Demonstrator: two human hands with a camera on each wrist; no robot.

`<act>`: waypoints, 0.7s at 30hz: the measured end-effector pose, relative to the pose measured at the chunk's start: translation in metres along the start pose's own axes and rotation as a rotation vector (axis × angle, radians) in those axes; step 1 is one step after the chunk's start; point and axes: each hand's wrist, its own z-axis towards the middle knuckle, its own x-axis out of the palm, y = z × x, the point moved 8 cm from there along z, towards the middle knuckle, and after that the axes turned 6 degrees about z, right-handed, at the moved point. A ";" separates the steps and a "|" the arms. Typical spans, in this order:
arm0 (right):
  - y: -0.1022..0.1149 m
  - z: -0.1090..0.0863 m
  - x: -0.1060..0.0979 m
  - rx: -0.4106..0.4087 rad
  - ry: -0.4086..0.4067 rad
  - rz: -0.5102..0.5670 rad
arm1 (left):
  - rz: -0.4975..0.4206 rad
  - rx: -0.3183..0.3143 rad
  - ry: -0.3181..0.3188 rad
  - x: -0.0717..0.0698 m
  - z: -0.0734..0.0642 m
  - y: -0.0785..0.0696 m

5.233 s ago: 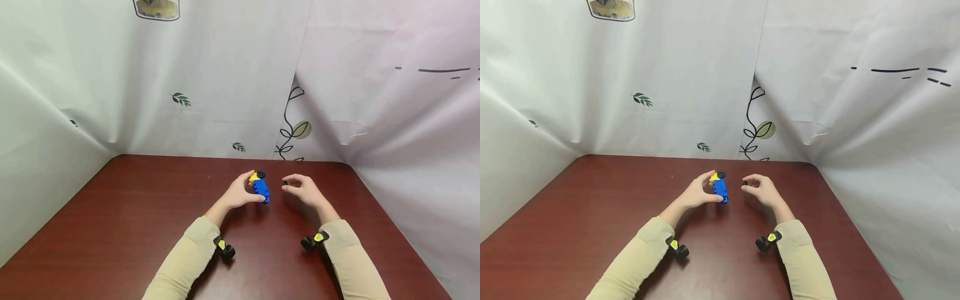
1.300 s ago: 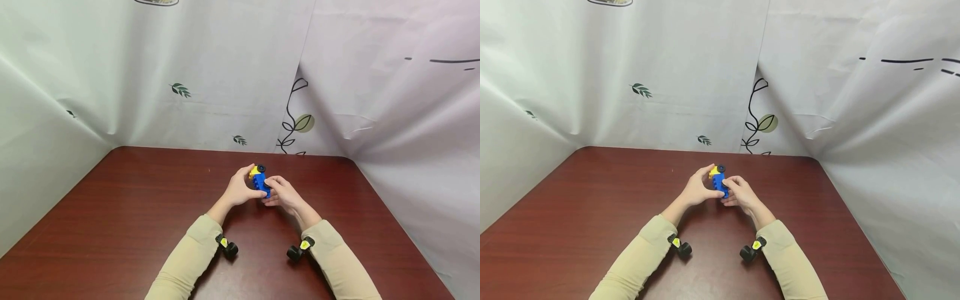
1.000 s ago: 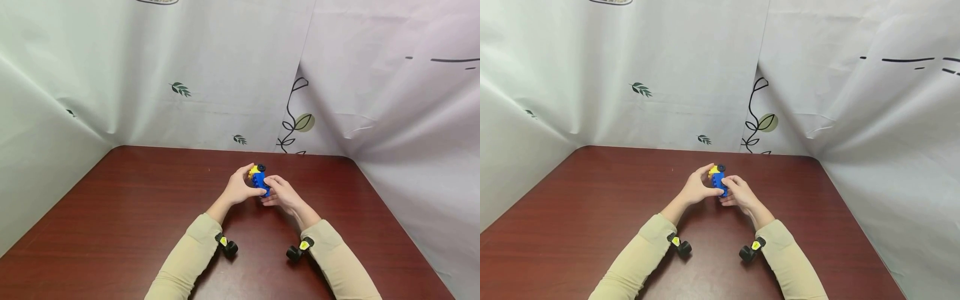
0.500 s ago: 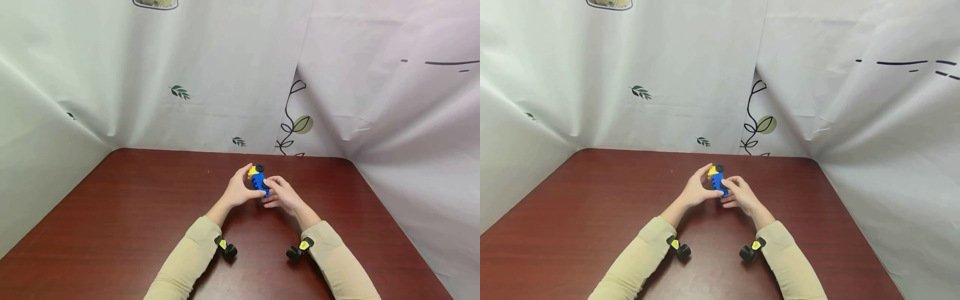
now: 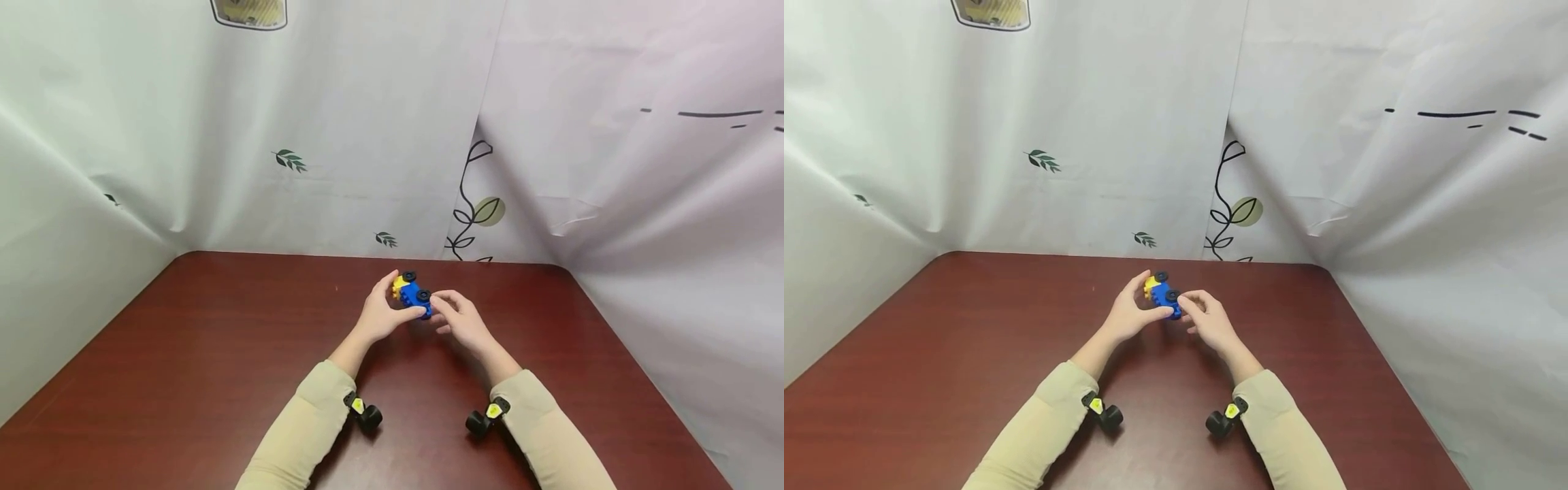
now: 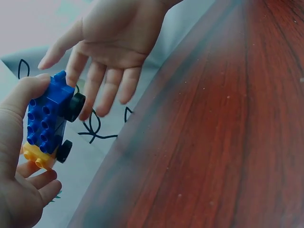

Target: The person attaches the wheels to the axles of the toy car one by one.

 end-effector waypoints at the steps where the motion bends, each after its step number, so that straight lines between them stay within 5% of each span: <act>1: 0.003 -0.001 0.000 -0.033 -0.003 -0.017 | -0.012 -0.006 0.004 0.000 0.000 0.001; 7: 0.036 -0.016 0.001 -0.260 -0.026 -0.110 | -0.024 -0.051 0.002 -0.007 0.001 0.001; 12: 0.062 -0.028 0.005 -0.457 -0.098 -0.290 | 0.019 -0.122 0.003 -0.014 0.002 0.000; 21: 0.074 -0.029 0.011 -0.760 -0.188 -0.442 | 0.052 -0.181 0.000 -0.021 0.002 -0.004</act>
